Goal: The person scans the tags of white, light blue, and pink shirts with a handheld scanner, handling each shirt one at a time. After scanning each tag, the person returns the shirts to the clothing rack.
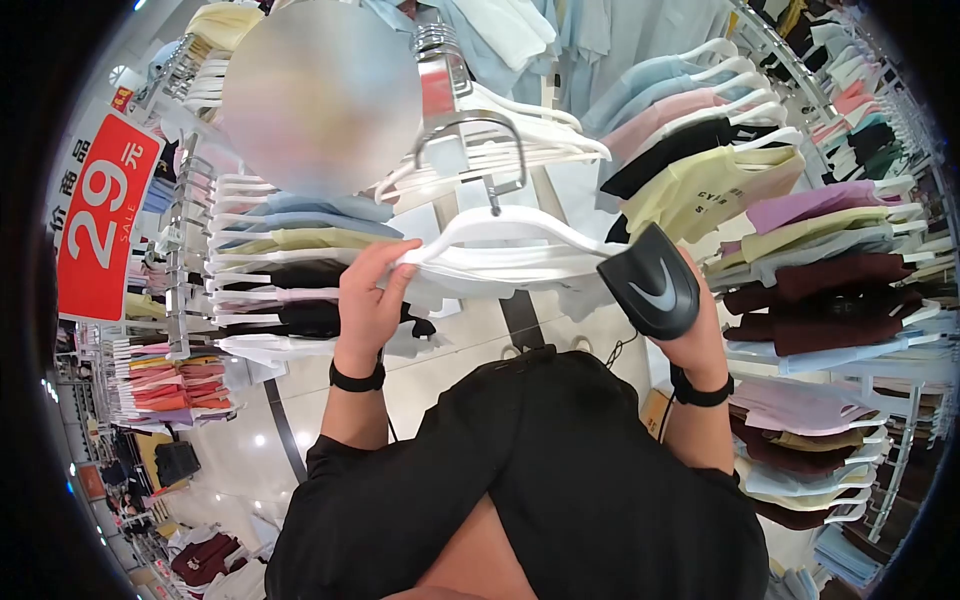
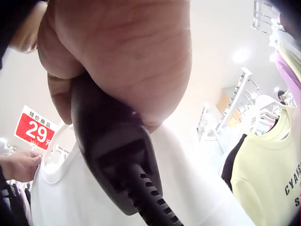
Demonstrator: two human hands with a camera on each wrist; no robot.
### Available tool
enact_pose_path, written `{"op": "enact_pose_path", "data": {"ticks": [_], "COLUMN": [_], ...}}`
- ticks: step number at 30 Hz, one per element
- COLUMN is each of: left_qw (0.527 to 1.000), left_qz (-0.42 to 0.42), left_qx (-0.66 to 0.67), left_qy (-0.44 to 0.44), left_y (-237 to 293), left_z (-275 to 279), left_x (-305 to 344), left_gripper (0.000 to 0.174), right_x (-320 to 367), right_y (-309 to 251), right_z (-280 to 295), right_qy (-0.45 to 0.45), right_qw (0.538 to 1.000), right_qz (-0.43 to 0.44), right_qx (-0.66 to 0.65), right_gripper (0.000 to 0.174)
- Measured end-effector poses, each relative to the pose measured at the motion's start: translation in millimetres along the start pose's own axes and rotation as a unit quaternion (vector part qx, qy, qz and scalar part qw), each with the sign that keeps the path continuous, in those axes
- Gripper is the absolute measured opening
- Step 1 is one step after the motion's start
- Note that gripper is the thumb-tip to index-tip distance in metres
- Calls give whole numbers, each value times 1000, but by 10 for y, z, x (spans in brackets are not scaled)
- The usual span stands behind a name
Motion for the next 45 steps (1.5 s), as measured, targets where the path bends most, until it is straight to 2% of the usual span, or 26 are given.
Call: {"op": "enact_pose_path", "data": {"ticks": [3, 6, 7, 12, 14, 20, 28, 33, 35, 36, 38, 40, 42, 43, 45], "left_qw": [1000, 999, 999, 997, 997, 994, 990, 985, 987, 985, 980, 978, 977, 979, 996], "left_qz": [-16, -34, -42, -50, -45, -51, -56, -99, -76, -78, -55, -44, -67, -29, -35], "left_qx": [2, 13, 16, 41, 27, 38, 58, 83, 73, 88, 125, 133, 141, 134, 44], "left_qy": [-13, -21, -25, -45, -55, -91, -117, -115, -122, -123, -146, -157, -143, -148, -65], "left_y": [5, 7, -27, -48, -62, -137, -145, -55, 13, -10, -3, -18, -96, -178, -272], "left_z": [57, 63, 73, 13, -22, -119, -335, -459, -466, -490, -493, -449, -425, -396, -319], "left_x": [-47, -79, -69, -66, -58, -97, -138, -213, -239, -246, -268, -297, -297, -275, -315], "left_gripper": [25, 26, 26, 27, 26, 27, 26, 23, 20, 21, 25, 29, 30, 37, 41], "right_x": [107, 269, 310, 494, 552, 667, 859, 981, 986, 1008, 975, 921, 827, 764, 643], "right_y": [92, 268, 197, 78, 139, 165, 199, 329, 277, 214, 138, 148, 136, 101, 135], "right_z": [-53, -106, -145, -154, -130, -92, -10, 34, 64, 48, 106, 186, 264, 293, 365], "right_qy": [9, 47, 33, 52, 66, 69, 94, 120, 112, 150, 142, 138, 128, 128, 123], "right_qw": [1000, 998, 993, 996, 997, 997, 995, 992, 991, 986, 981, 979, 982, 982, 985], "right_qz": [-24, -20, -31, -49, 0, -3, 17, -48, -78, -61, -134, -143, -116, -103, -88], "right_qx": [10, -43, -110, -57, -29, 30, 40, 13, 6, -30, -1, 36, 76, 90, 80], "right_gripper": [68, 71, 74, 78, 79, 76, 72, 76, 79, 73, 63, 53, 50, 48, 52]}}
Point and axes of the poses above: each hand's wrist, its own x-axis away from the middle knuckle, its own z-axis out of the back of the hand, y = z × x, the point moved 1 cm from there along -x, towards the middle knuckle, and after that the axes turned 12 degrees about -z, right-handed, at the moved point
